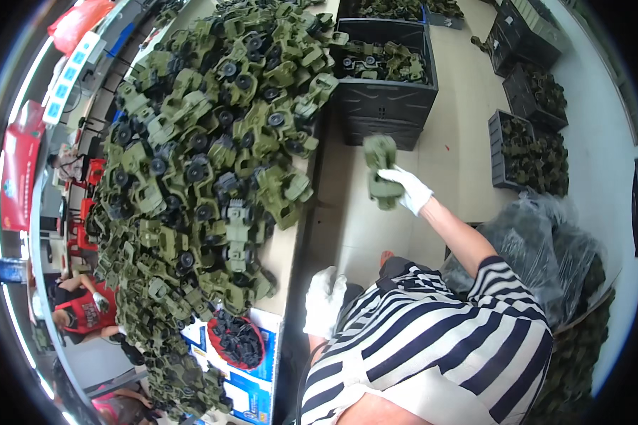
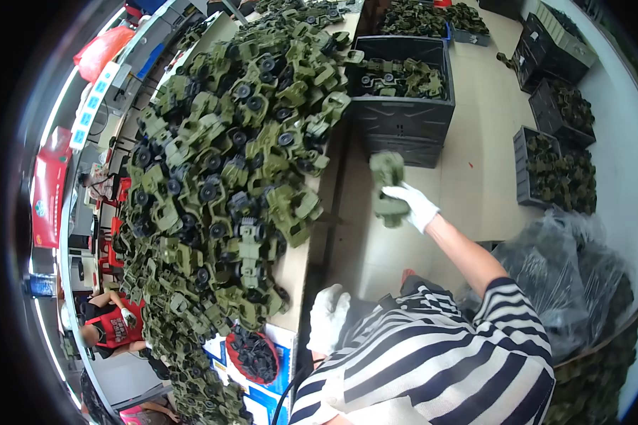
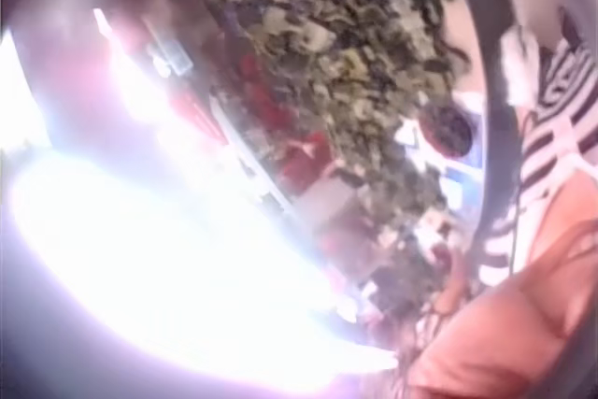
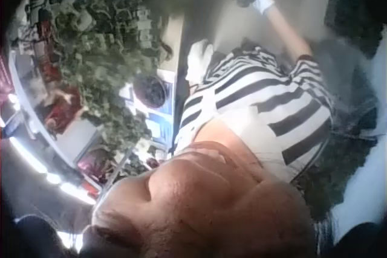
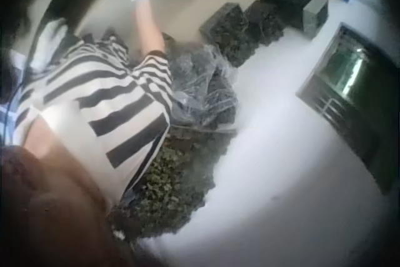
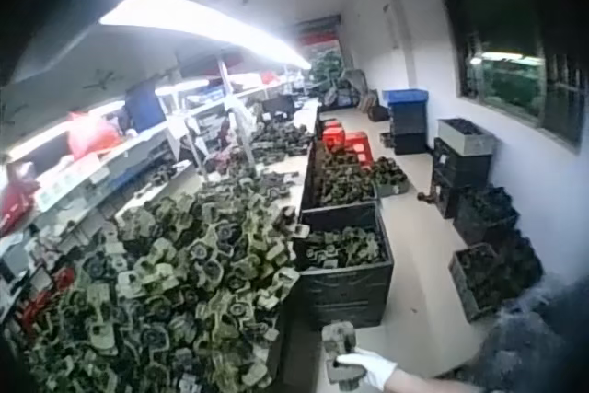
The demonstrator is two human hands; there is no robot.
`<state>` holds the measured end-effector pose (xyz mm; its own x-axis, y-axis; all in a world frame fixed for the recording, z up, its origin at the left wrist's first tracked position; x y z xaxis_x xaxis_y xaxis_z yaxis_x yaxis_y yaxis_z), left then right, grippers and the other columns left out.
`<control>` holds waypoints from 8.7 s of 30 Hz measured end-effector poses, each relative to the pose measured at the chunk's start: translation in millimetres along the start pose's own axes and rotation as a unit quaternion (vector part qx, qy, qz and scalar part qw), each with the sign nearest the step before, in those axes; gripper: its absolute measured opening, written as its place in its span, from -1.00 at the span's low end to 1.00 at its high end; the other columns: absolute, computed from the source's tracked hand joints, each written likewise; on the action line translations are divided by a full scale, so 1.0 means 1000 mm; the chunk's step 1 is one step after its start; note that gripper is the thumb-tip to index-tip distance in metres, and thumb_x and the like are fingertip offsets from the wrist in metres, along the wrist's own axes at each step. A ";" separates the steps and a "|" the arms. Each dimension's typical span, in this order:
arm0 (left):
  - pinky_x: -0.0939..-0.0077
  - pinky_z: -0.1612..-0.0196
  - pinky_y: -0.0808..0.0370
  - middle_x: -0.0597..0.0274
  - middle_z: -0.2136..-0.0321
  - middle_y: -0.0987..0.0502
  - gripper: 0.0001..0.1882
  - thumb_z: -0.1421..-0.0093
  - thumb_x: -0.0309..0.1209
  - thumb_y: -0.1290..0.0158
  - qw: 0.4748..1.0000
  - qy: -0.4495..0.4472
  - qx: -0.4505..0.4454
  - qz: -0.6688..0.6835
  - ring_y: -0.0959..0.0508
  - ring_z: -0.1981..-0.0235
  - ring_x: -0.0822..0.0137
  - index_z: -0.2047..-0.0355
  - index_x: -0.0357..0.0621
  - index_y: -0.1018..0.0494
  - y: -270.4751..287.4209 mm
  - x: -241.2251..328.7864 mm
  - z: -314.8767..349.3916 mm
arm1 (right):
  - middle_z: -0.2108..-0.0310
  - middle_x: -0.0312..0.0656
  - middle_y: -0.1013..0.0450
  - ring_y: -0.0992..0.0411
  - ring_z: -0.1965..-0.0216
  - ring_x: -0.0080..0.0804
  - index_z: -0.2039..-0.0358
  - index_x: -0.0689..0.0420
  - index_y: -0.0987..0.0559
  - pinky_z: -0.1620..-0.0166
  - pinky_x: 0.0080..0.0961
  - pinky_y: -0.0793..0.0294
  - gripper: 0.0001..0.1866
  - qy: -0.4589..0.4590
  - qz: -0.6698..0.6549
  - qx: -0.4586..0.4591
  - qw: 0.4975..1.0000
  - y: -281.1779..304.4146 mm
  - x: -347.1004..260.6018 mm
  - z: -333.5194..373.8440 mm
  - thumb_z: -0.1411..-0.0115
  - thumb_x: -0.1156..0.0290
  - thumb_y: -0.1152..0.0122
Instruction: The person assembles green toy tanks by attaching black wheels to the tank bodies. They pick up a tank body, insert wheels from a red bowl, and place the completed unit on the table. The process is repeated continuously.
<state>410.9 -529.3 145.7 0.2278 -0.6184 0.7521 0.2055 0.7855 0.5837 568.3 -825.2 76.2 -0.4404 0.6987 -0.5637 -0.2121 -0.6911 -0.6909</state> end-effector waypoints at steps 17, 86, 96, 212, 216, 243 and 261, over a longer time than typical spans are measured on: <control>0.16 0.07 -0.48 -0.05 0.16 -0.54 -0.63 -0.24 -0.17 -0.06 0.981 -0.118 -0.024 -0.153 -0.56 0.14 -0.08 0.10 -0.18 -0.51 -0.159 0.208 -0.326 | 0.11 -0.26 -0.54 -0.51 0.07 -0.36 0.01 -0.02 -0.56 -0.03 -0.20 -0.48 -0.60 -0.064 0.087 0.131 0.985 0.086 -0.313 -0.230 -0.13 0.21 -0.33; 0.49 0.30 -0.60 0.20 0.33 -0.60 -0.67 -0.32 -0.26 -0.04 0.770 0.609 0.025 0.189 -0.59 0.36 0.41 0.07 -0.28 -0.50 -0.951 0.642 -0.820 | 0.06 -0.30 -0.52 -0.44 0.06 -0.51 -0.04 0.08 -0.55 -0.04 -0.47 -0.40 -0.49 -0.176 0.300 0.210 0.914 1.011 -1.123 -0.920 -0.08 0.20 -0.42; 0.49 0.35 -0.62 0.17 0.30 -0.58 -0.66 -0.31 -0.27 -0.06 0.772 0.577 0.113 0.241 -0.58 0.41 0.41 0.04 -0.28 -0.48 -0.944 0.722 -0.821 | -0.25 -0.21 -0.32 -0.17 -0.29 -0.36 -0.13 0.06 -0.52 -0.25 -0.28 -0.18 -0.33 -0.061 0.401 0.101 0.908 0.791 -1.232 -1.096 -0.09 -0.06 -0.35; 0.44 -0.19 -0.35 0.12 -0.13 -0.40 0.00 0.05 -0.52 -0.36 0.817 0.076 0.265 0.506 -0.46 -0.07 0.31 -0.36 -0.16 -0.05 0.310 -0.353 0.284 | 0.22 -0.17 -0.57 -0.53 0.27 -0.38 0.00 0.18 -0.56 0.13 -0.52 -0.49 -0.62 0.029 0.654 -0.358 0.666 -0.427 0.502 0.078 -0.28 0.22 -0.16; 0.47 -0.23 -0.28 0.10 -0.11 -0.43 0.08 0.12 -0.51 -0.41 0.872 0.039 0.220 0.435 -0.42 -0.11 0.33 -0.36 -0.27 -0.03 0.300 -0.330 0.267 | 0.20 0.00 -0.57 -0.54 0.18 -0.05 -0.08 0.19 -0.51 0.05 -0.33 -0.48 -0.36 0.001 0.741 -0.479 0.470 -0.467 0.475 0.075 -0.26 -0.12 -0.04; 0.47 -0.16 -0.36 -0.01 -0.11 -0.41 0.14 0.12 -0.49 -0.42 0.814 0.046 0.319 0.483 -0.45 -0.09 0.31 -0.36 -0.40 0.08 0.309 -0.292 0.237 | -0.18 -0.16 -0.38 -0.28 -0.22 -0.43 -0.21 0.26 -0.39 -0.27 -0.48 -0.20 -0.49 -0.207 0.375 -0.619 0.658 -0.460 0.491 0.061 -0.35 0.22 -0.09; 0.24 -0.13 -0.36 -0.01 0.05 -0.47 -0.47 -0.13 -0.19 -0.20 0.805 -0.132 0.530 0.230 -0.47 -0.02 0.07 -0.02 -0.23 -0.37 0.287 -0.318 0.223 | 0.17 0.06 -0.47 -0.48 0.16 0.01 0.09 0.28 -0.47 0.04 -0.27 -0.45 -0.64 0.257 0.414 -0.549 0.679 -0.443 0.519 0.136 -0.07 0.46 -0.14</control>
<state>185.0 -102.9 142.3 -0.1918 -0.3407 0.9204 -0.8032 0.5934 0.0522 315.0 -181.2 151.4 0.4104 0.3213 -0.8534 0.8258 -0.5279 0.1984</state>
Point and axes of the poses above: each hand's wrist, its own z-axis away from the middle knuckle, its own y-axis out of the back of the hand, x = y × z, the point moved 1 cm from there along -z, towards the middle knuckle
